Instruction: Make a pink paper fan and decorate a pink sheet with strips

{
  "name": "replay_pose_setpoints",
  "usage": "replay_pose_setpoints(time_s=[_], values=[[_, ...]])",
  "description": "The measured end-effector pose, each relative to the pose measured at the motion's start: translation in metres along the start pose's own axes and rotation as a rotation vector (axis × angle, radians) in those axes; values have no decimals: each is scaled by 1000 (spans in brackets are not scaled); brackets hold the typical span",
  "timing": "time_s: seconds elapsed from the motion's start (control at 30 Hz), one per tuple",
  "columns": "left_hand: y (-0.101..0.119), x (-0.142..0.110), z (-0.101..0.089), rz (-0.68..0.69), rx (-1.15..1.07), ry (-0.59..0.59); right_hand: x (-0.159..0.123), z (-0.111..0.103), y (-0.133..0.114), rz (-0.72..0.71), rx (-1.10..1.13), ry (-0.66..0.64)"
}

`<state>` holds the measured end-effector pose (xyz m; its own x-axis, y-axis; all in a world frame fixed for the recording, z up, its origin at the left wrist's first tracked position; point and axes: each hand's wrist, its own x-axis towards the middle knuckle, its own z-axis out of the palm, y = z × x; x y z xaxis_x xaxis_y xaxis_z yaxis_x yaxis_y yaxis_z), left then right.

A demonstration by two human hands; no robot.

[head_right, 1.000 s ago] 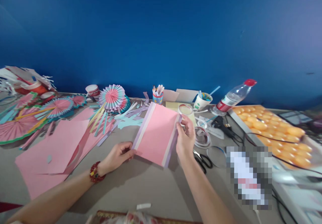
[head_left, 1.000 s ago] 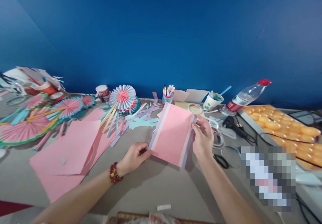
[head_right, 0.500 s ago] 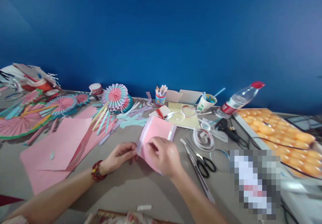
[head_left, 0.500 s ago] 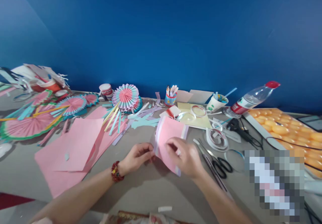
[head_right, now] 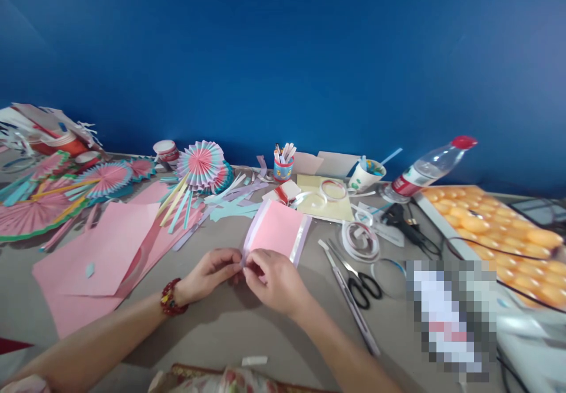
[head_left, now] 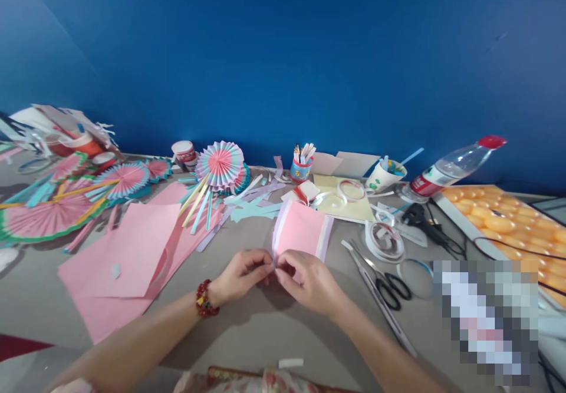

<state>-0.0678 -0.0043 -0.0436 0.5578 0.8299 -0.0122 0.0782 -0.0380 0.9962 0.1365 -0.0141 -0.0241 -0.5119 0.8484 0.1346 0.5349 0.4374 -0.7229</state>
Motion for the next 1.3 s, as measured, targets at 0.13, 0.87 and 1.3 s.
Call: replay_pose_setpoints(time_s=[0.13,0.87,1.3], values=[[0,0,0,15,6,-17,1,-2,-2,0,39,-27],[2,0,0,8,7,-30,3,-4,0,-14,85,-53],[1,0,0,-25,-117,-48,3,-5,3,-68,85,-61]])
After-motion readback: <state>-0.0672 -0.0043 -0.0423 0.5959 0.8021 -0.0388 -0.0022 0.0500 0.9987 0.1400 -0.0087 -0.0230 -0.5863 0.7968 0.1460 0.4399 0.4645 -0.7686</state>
